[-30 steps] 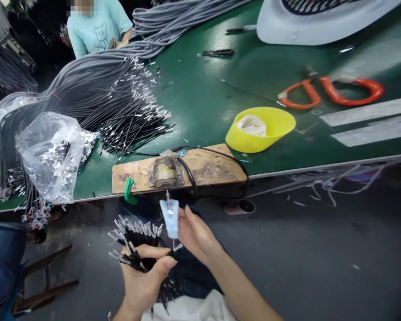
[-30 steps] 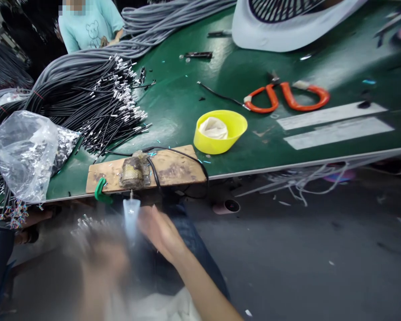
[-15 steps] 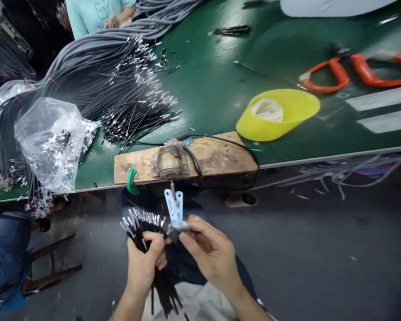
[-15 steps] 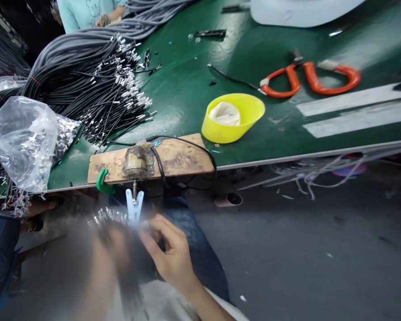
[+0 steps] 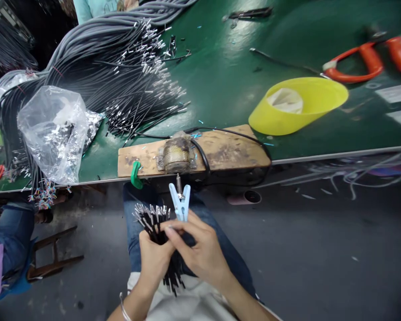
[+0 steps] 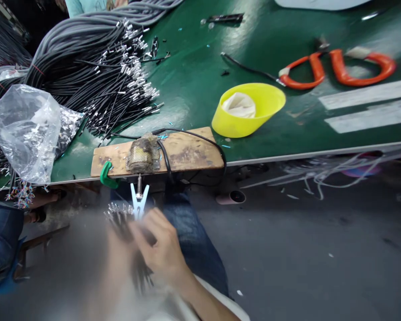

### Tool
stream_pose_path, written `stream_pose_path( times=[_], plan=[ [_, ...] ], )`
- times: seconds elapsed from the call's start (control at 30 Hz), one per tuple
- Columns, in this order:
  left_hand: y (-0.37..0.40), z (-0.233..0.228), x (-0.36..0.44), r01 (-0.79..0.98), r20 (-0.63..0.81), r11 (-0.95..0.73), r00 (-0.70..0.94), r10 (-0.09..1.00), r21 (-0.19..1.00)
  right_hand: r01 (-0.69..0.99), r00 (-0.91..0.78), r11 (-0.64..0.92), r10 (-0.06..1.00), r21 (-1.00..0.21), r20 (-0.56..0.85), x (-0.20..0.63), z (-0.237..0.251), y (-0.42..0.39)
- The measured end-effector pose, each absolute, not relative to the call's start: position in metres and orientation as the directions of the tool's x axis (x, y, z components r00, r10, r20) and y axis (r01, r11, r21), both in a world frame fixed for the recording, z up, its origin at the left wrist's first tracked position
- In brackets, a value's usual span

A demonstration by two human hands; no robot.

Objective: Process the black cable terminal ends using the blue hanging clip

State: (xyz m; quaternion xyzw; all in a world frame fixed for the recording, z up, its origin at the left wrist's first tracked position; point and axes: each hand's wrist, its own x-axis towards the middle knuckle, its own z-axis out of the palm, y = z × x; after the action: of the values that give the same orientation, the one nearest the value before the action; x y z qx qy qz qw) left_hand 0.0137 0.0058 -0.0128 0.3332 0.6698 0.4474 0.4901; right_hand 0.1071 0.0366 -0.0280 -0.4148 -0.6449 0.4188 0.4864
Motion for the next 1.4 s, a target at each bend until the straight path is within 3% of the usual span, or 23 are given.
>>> stream_pose_path(
  times=[0.13,0.27,0.37,0.5,0.57,0.63,0.73,0.83,0.97,1.2,1.27,1.33,1.4],
  plan=[
    [0.004,-0.016,0.011,0.076,-0.309,0.37,-0.411,0.858,0.926,-0.011,0.02,0.17,0.985,-0.985,0.17,0.112,-0.038,0.041],
    [0.0,-0.018,0.01,0.084,-0.287,0.35,-0.416,0.863,0.933,-0.117,-0.182,0.101,0.976,-0.988,0.121,0.118,-0.037,0.049],
    [-0.001,-0.02,0.011,0.013,-0.333,0.364,-0.376,0.865,0.931,-0.027,-0.199,0.238,0.951,-0.971,0.239,0.119,-0.031,0.05],
    [-0.002,-0.028,0.012,-0.062,-0.403,0.407,-0.342,0.849,0.911,0.194,-0.008,0.45,0.889,-0.872,0.458,0.111,-0.028,0.043],
    [-0.002,-0.032,0.012,-0.118,-0.429,0.413,-0.32,0.845,0.903,0.189,0.048,0.474,0.87,-0.86,0.49,0.108,-0.029,0.04],
    [-0.002,-0.032,0.013,-0.178,-0.44,0.403,-0.299,0.847,0.898,0.062,0.021,0.427,0.903,-0.902,0.429,0.107,-0.032,0.039],
    [-0.001,-0.029,0.013,-0.219,-0.446,0.397,-0.265,0.855,0.891,-0.178,-0.098,0.167,0.978,-0.97,0.186,0.111,-0.039,0.043],
    [0.0,-0.023,0.012,-0.205,-0.443,0.401,-0.246,0.862,0.893,-0.326,-0.183,0.001,0.981,-0.945,0.064,0.117,-0.041,0.048],
    [0.0,-0.019,0.011,-0.211,-0.448,0.405,-0.235,0.863,0.89,-0.315,-0.238,0.035,0.964,-0.948,0.115,0.119,-0.035,0.049],
    [-0.003,-0.019,0.013,-0.201,-0.431,0.39,-0.238,0.87,0.899,-0.189,-0.004,0.213,0.976,-0.959,0.218,0.113,-0.032,0.037],
    [-0.003,-0.019,0.011,-0.193,-0.411,0.371,-0.237,0.881,0.908,-0.291,-0.098,0.124,0.982,-0.949,0.159,0.115,-0.033,0.038],
    [-0.001,-0.018,0.008,-0.171,-0.372,0.338,-0.246,0.895,0.926,-0.479,-0.296,-0.139,0.955,-0.867,0.011,0.117,-0.034,0.043],
    [0.001,-0.016,0.006,-0.141,-0.328,0.301,-0.257,0.909,0.943,-0.566,-0.513,-0.45,0.848,-0.691,-0.132,0.119,-0.035,0.048]
  ],
)
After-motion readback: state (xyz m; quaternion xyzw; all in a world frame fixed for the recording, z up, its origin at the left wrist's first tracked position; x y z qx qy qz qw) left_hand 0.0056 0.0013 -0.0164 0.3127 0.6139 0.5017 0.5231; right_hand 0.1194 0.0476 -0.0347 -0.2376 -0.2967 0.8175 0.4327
